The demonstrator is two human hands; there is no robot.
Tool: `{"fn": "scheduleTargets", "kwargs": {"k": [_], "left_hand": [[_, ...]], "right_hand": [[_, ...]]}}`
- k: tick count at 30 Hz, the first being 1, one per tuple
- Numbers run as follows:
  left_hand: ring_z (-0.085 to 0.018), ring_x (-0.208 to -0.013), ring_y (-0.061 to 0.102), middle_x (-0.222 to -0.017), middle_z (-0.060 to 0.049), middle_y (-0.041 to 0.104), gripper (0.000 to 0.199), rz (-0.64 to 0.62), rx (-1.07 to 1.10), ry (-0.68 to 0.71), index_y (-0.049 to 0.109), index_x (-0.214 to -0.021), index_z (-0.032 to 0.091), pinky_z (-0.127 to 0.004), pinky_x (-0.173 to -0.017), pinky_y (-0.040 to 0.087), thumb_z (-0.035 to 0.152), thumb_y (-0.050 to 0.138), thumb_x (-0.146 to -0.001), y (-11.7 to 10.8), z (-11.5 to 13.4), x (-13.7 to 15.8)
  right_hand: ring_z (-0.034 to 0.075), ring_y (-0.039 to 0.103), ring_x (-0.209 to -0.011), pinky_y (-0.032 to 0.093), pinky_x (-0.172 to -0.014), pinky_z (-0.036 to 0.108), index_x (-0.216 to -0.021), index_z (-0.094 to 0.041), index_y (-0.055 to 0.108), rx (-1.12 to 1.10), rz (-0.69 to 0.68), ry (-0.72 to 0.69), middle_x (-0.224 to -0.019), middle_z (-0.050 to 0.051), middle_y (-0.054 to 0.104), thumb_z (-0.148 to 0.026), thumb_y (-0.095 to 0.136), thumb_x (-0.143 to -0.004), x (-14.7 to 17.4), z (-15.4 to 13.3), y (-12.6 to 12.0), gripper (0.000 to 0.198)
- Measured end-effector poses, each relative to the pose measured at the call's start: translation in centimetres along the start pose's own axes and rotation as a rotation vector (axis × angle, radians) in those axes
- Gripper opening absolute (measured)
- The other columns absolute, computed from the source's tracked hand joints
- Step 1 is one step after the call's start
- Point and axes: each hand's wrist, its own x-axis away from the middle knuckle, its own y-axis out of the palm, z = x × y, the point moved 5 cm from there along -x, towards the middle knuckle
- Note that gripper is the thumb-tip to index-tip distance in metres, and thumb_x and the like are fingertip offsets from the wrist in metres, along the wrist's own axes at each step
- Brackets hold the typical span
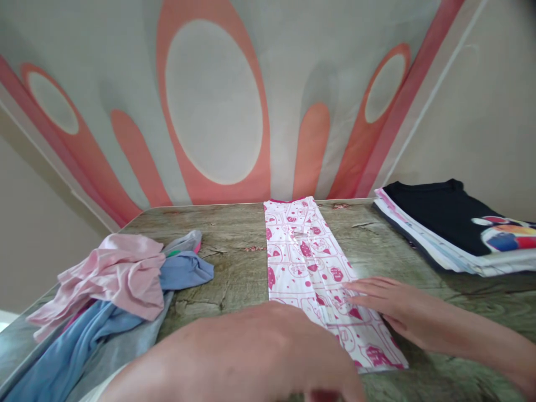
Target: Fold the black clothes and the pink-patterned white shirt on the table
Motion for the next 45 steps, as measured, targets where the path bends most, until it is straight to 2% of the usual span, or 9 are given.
{"fn": "scheduleTargets", "kwargs": {"k": [3,7,10,14,22,29,34,40,45], "left_hand": [[-0.020,-0.077,0.060,-0.084,-0.003,0.064,0.012,-0.099,-0.310,-0.157,0.060,-0.090,0.019,-0.027,-0.065,0.046,0.024,0.058,-0.080,0.6,-0.8,-3.6],[-0.021,-0.081,0.059,-0.095,-0.008,0.060,0.020,-0.207,-0.342,-0.177,0.057,-0.092,0.016,-0.029,-0.066,0.049,0.024,0.063,-0.075,3.5,-1.3,-5.1],[-0.022,-0.093,0.056,-0.105,-0.009,0.057,0.026,-0.237,-0.334,-0.191,0.055,-0.098,0.016,-0.031,-0.077,0.049,0.020,0.063,-0.074,4.5,-1.3,-4.0],[-0.021,-0.113,0.048,-0.127,-0.007,0.050,0.048,-0.120,-0.335,-0.187,0.045,-0.124,0.020,-0.033,-0.096,0.039,0.014,0.056,-0.077,4.8,-1.6,-0.8],[-0.023,-0.132,0.029,-0.146,-0.004,0.025,0.069,-0.040,-0.335,-0.195,0.010,-0.144,0.027,-0.040,-0.108,0.024,0.041,0.048,-0.088,7.6,-3.6,2.4],[-0.017,-0.126,0.039,-0.140,0.002,0.038,0.056,0.040,-0.356,-0.103,0.023,-0.141,0.033,-0.033,-0.109,0.026,0.018,0.042,-0.090,5.5,-4.9,3.6],[-0.017,-0.125,0.041,-0.136,-0.001,0.043,0.056,0.047,-0.416,-0.002,0.029,-0.139,0.031,-0.037,-0.109,0.025,0.008,0.041,-0.089,4.6,-5.3,3.1],[-0.019,-0.126,0.039,-0.136,-0.006,0.043,0.040,0.009,-0.505,0.137,0.039,-0.132,0.022,-0.037,-0.108,0.028,0.017,0.040,-0.093,5.7,-5.1,0.4],[-0.019,-0.126,0.039,-0.136,-0.006,0.045,0.038,0.073,-0.454,0.069,0.040,-0.129,0.024,-0.038,-0.108,0.025,0.017,0.038,-0.092,5.9,-6.4,-0.2]], "right_hand": [[0.024,0.043,-0.122,0.033,-0.104,0.045,-0.127,-0.030,0.049,-0.044,-0.016,0.019,-0.135,0.001,0.046,-0.005,0.049,-0.069,0.7,-1.5,-1.2,0.063],[0.025,0.043,-0.121,0.036,-0.103,0.042,-0.127,-0.029,0.049,-0.066,-0.070,0.055,-0.133,0.001,0.047,-0.005,0.052,-0.066,1.6,-3.3,-1.9,0.066],[0.023,0.042,-0.123,0.036,-0.104,0.038,-0.129,-0.031,0.047,-0.089,-0.097,0.031,-0.135,-0.001,0.046,-0.007,0.053,-0.069,2.6,-4.5,-2.0,0.064],[0.021,0.039,-0.126,0.034,-0.106,0.035,-0.135,-0.032,0.039,-0.122,-0.070,0.021,-0.138,-0.001,0.042,-0.017,0.058,-0.078,4.3,-5.0,-1.5,0.062],[0.025,0.020,-0.134,0.012,-0.111,0.049,-0.142,-0.027,0.021,-0.148,-0.072,0.005,-0.145,0.004,0.027,-0.043,0.055,-0.083,5.1,-5.6,1.9,0.070],[0.021,0.031,-0.130,0.022,-0.109,0.047,-0.136,-0.034,0.034,-0.097,-0.037,-0.004,-0.140,0.000,0.038,-0.025,0.051,-0.086,5.6,-4.4,0.4,0.054],[0.020,0.037,-0.127,0.025,-0.109,0.047,-0.134,-0.033,0.037,0.074,0.082,-0.060,-0.136,-0.002,0.044,-0.004,0.048,-0.081,4.6,-1.5,-0.2,0.062],[0.020,0.044,-0.122,0.032,-0.106,0.046,-0.134,-0.024,0.039,0.127,0.038,-0.265,-0.131,0.005,0.050,-0.007,0.047,-0.086,1.8,-3.3,0.4,0.052],[0.019,0.051,-0.115,0.039,-0.101,0.042,-0.129,-0.025,0.047,0.071,0.121,-0.292,-0.123,0.005,0.057,-0.012,0.046,-0.088,0.7,-2.0,0.7,0.043]]}}
